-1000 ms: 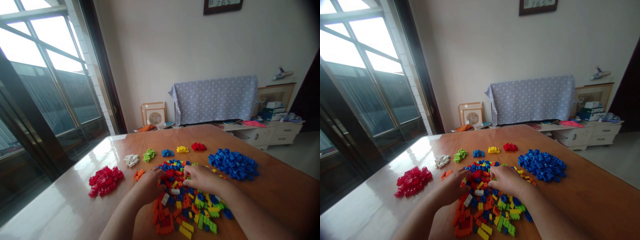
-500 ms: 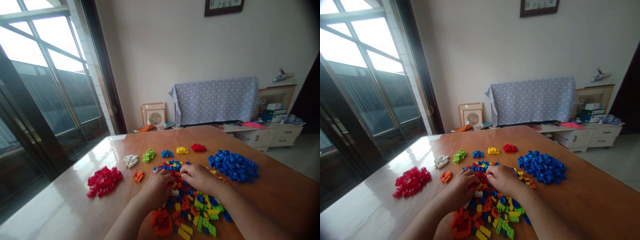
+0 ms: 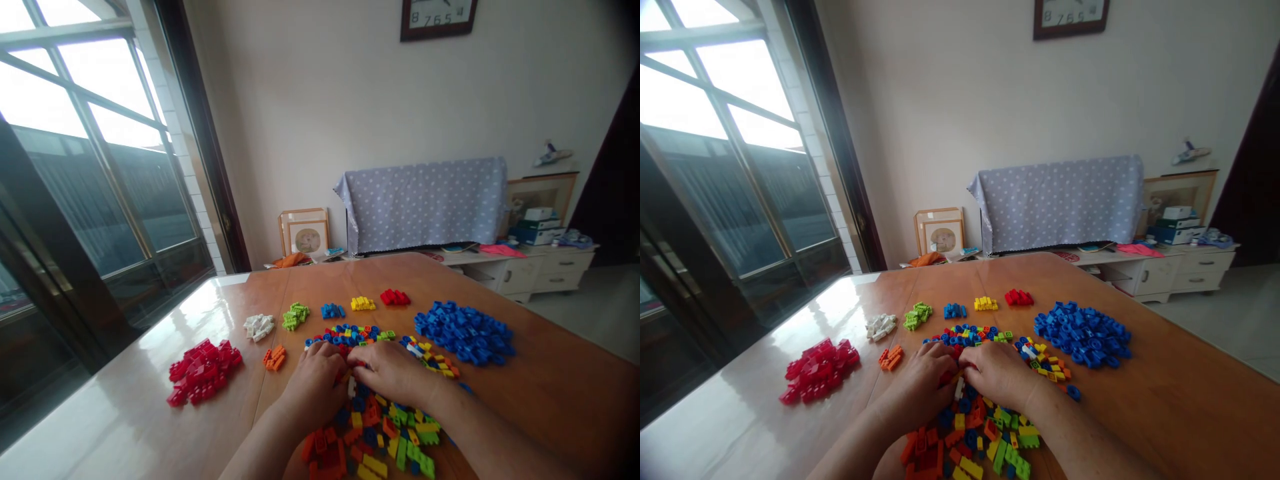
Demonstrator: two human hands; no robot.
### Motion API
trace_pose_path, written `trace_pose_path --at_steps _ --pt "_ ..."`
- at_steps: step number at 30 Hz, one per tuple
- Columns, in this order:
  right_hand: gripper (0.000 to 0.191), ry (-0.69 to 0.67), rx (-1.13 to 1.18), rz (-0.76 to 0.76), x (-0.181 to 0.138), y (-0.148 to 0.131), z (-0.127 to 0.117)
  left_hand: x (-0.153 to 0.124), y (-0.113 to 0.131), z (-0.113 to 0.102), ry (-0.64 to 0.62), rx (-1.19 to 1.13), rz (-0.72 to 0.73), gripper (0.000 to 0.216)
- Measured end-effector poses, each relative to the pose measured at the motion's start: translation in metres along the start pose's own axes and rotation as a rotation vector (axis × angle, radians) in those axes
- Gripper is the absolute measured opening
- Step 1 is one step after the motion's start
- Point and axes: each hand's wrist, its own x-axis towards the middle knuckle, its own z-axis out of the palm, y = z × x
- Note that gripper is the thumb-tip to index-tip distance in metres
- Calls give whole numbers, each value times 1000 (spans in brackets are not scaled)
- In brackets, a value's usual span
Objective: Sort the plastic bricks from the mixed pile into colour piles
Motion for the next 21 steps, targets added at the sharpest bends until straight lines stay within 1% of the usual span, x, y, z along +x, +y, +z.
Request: trace_pose_path --at_steps 4,8,12,16,19,21 --pt "19 20 11 -7 0 0 2 3 1 4 13 40 -49 9" --pt "18 42 75 -28 2 -1 3 5 -3 4 98 36 -85 15" --pt "19 85 122 -4 3 -3 5 5 -4 4 166 -18 -87 18" --pt "17 166 159 80 4 3 7 4 1 -1 224 -69 -65 18" --pt "21 277 199 201 9 20 8 1 2 -9 278 -68 -88 25" --pt "24 367 236 274 15 35 5 -1 1 -14 298 -53 -119 25"
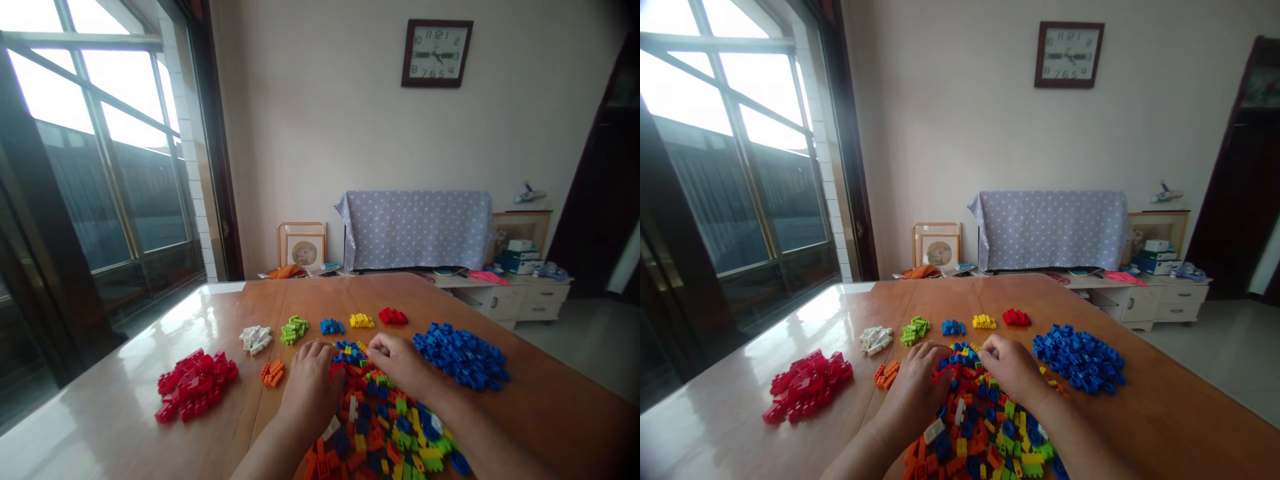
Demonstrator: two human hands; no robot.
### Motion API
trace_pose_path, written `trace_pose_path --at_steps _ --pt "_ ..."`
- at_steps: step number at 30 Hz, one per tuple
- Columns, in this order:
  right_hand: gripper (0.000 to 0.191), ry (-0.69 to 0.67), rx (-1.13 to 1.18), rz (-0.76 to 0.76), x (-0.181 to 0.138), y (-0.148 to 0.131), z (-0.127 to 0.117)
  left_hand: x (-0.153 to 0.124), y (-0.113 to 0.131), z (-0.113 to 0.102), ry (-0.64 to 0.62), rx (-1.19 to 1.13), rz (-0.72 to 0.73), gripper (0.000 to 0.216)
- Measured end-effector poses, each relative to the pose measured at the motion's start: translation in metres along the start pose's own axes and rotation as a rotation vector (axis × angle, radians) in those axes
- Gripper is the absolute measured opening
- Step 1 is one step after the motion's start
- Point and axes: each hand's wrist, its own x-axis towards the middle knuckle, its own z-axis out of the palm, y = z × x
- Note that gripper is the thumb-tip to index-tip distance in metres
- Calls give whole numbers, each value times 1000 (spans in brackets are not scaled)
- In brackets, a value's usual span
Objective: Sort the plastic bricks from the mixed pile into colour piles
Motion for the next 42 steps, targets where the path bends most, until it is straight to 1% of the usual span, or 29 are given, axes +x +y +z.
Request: trace_pose_path --at_steps 2,5,10,18,24,30,33,36,40,41,42 --pt "26 53 39 48 14 10 -5 1 -2 -5 17 20 -36 23" --pt "27 68 60 141 39 20 -15 2 -6 -8 41 44 -91 21" --pt "23 95 -10 285 76 33 -24 3 -11 -8 59 57 -162 21" --pt "24 60 -107 460 108 48 -5 4 -13 -11 53 40 -210 19" --pt "22 37 -107 501 123 50 5 3 -15 -11 64 31 -218 18" --pt "28 55 -50 481 116 53 7 2 -19 -7 55 33 -199 19" --pt "30 70 -5 449 108 54 1 2 -21 -8 31 49 -215 21" --pt "30 59 54 398 97 48 -8 3 -22 -9 -1 66 -228 22" --pt "34 -17 127 309 65 29 -21 4 -25 -11 -27 79 -259 24" --pt "34 -61 140 285 54 22 -24 4 -26 -10 -30 81 -266 25" --pt "34 -137 153 221 42 13 -25 4 -28 -10 -32 81 -275 25"
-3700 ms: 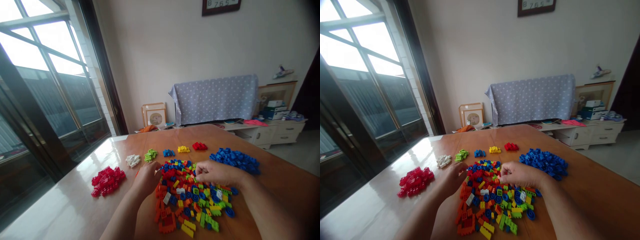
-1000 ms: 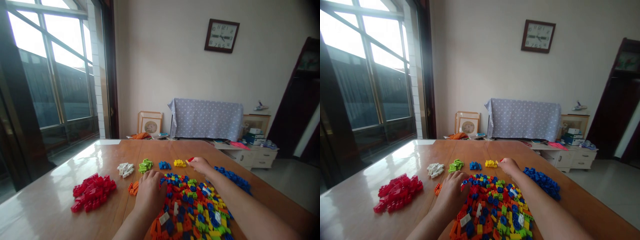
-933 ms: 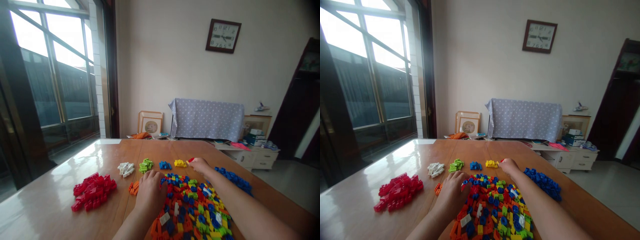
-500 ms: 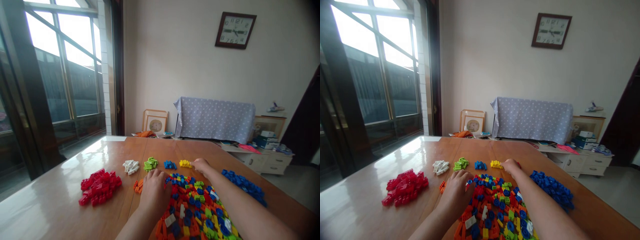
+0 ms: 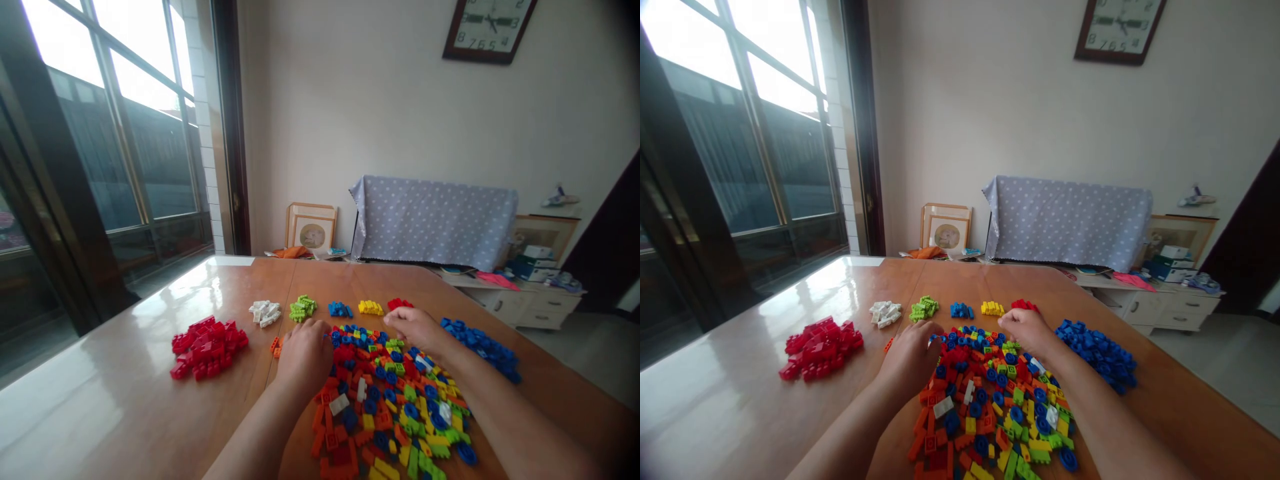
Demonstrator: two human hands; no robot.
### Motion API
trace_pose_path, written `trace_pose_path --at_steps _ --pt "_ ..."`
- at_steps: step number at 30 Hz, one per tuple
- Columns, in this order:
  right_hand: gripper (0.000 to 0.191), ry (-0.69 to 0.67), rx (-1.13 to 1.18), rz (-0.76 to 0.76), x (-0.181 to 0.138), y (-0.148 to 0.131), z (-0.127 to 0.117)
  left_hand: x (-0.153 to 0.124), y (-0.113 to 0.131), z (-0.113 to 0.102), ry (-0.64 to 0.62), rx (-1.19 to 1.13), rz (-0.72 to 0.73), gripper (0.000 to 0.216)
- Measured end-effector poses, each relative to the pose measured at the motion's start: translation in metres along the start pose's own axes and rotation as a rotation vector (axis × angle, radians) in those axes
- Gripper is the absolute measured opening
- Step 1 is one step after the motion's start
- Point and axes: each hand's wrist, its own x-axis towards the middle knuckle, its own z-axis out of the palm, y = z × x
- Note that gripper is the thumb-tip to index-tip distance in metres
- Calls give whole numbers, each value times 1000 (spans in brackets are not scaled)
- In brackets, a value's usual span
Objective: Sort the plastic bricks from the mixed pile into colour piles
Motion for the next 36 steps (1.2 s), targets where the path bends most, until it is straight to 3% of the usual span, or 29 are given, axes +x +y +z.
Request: trace_pose_path --at_steps 4,8,11,16,21,27,36 --pt "30 -160 -174 -165 -59 -28 19 3 -5 1 6 -10 -26 27" --pt "26 -158 -353 -337 -103 -59 50 5 -9 -1 25 -49 -43 31" --pt "33 -179 -482 -465 -117 -67 66 6 -9 -3 5 -76 -88 33" --pt "21 -177 -600 -475 -111 -57 69 5 -11 2 3 -93 -47 31" --pt "21 -62 -627 -368 -95 -41 52 4 -11 8 -52 -68 -29 30" --pt "18 -18 -682 -255 -80 -21 33 0 -4 9 -125 -48 29 26" --pt "20 82 -546 -188 -67 -7 12 -12 24 9 -223 -14 307 16"
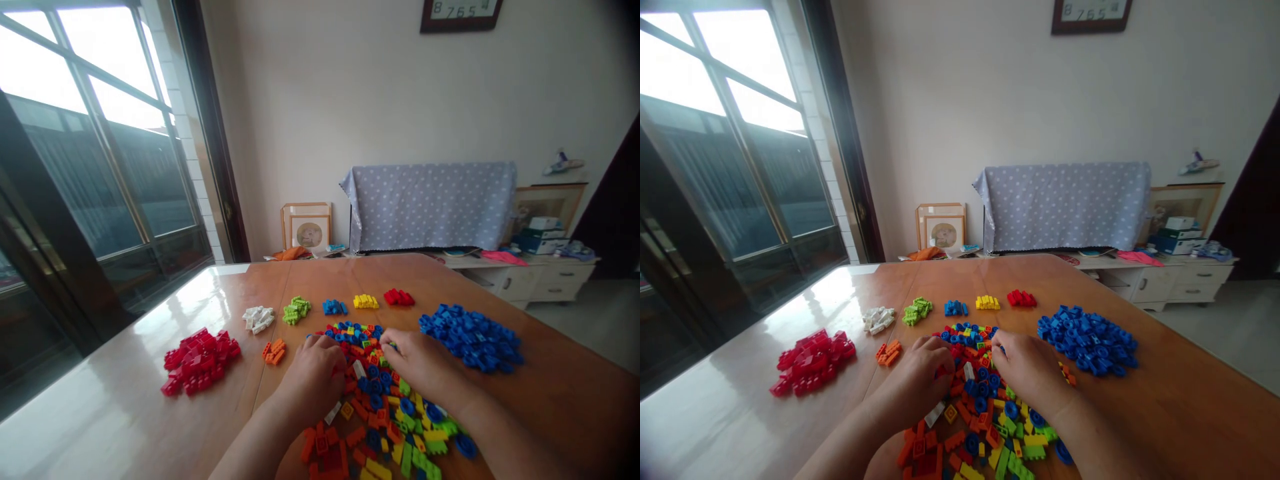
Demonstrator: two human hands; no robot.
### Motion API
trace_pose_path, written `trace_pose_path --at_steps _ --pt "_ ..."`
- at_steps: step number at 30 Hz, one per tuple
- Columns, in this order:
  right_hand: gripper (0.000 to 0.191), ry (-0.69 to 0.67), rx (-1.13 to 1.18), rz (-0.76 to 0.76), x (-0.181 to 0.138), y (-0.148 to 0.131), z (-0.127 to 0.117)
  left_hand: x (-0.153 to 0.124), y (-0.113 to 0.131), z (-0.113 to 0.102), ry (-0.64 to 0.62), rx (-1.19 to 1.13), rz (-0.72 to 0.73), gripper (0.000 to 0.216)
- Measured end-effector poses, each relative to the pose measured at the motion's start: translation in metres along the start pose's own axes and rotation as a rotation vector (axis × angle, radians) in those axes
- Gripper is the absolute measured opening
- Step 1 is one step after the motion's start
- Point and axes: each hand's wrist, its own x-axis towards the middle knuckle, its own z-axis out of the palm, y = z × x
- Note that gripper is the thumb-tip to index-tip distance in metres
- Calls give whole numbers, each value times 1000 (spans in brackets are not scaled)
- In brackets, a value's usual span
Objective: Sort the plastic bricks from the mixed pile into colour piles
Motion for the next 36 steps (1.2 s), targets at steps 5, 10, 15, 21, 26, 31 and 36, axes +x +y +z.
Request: trace_pose_path --at_steps 5,10,15,21,26,31,36 --pt "23 29 47 19 3 2 -3 -1 2 11 -19 29 60 12" --pt "25 43 53 1 -1 -5 1 -1 5 13 -6 60 66 9" --pt "27 43 75 -9 -1 -4 5 -2 12 13 -28 76 71 11" --pt "28 22 98 -15 1 -2 7 -3 13 14 -27 96 98 16" --pt "32 7 90 -4 -1 -5 5 -2 9 15 -54 93 118 23" --pt "33 -14 97 -29 -2 -5 4 -1 8 22 -34 112 120 18" --pt "32 -41 120 -49 0 -1 8 1 10 27 -21 81 117 11"
